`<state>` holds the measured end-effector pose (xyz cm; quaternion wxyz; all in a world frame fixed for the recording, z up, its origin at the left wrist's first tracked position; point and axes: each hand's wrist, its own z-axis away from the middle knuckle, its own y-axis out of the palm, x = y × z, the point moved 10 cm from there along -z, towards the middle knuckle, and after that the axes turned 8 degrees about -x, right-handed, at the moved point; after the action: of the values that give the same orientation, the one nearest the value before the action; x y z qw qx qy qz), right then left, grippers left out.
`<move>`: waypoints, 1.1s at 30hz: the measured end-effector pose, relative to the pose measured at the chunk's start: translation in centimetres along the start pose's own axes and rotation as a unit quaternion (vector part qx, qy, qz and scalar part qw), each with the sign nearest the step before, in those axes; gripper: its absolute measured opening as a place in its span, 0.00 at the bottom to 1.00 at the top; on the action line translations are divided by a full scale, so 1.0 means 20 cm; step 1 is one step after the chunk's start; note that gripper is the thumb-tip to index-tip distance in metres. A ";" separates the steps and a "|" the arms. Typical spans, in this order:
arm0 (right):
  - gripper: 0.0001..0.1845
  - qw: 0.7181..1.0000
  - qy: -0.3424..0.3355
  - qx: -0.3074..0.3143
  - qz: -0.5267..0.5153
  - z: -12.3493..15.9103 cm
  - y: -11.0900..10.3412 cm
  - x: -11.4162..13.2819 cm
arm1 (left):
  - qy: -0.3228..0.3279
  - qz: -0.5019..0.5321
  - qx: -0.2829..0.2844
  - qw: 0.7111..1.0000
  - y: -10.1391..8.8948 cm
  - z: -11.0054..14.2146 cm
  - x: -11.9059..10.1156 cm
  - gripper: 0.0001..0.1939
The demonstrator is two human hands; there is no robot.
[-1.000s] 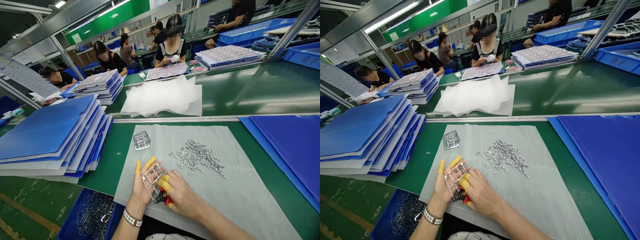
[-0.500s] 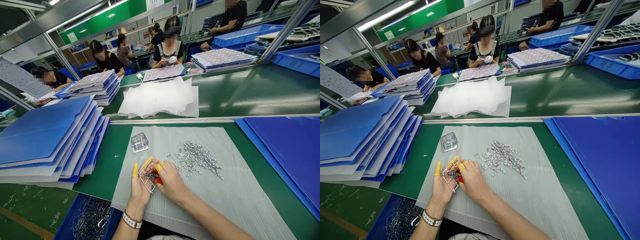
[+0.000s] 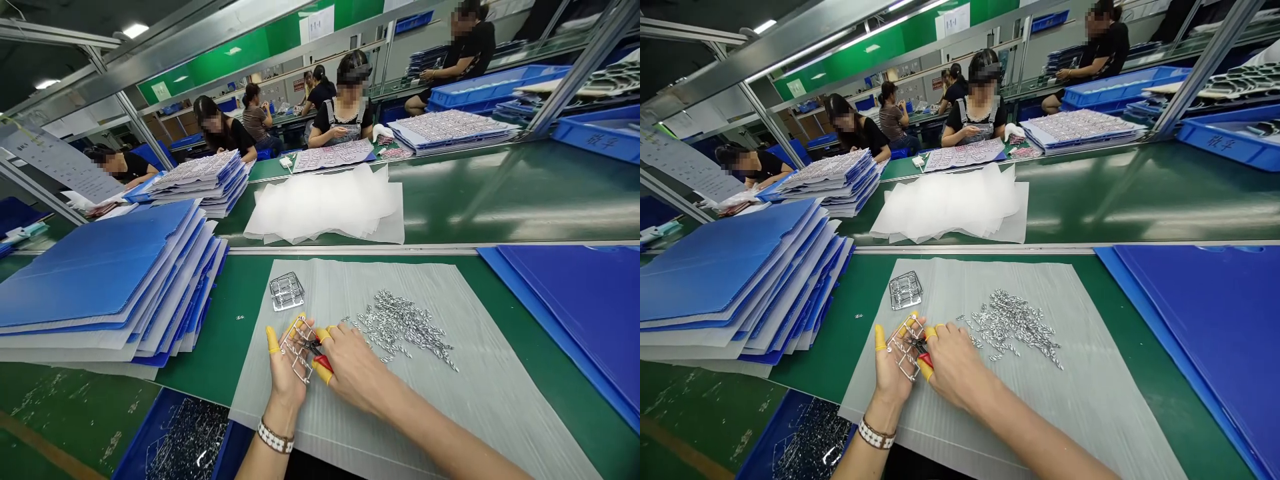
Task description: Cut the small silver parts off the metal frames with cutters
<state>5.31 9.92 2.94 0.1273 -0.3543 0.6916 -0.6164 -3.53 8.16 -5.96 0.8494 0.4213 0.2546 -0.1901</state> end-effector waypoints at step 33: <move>0.15 0.995 -0.028 0.082 0.040 -0.06 -0.05 0.10 | 0.084 -0.048 0.001 0.995 0.00 0.00 -0.04 0.31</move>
<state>3.47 9.67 4.66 0.1995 -0.3315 0.6487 -0.6553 -4.17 8.21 -5.49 0.8143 0.4244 0.3447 -0.1949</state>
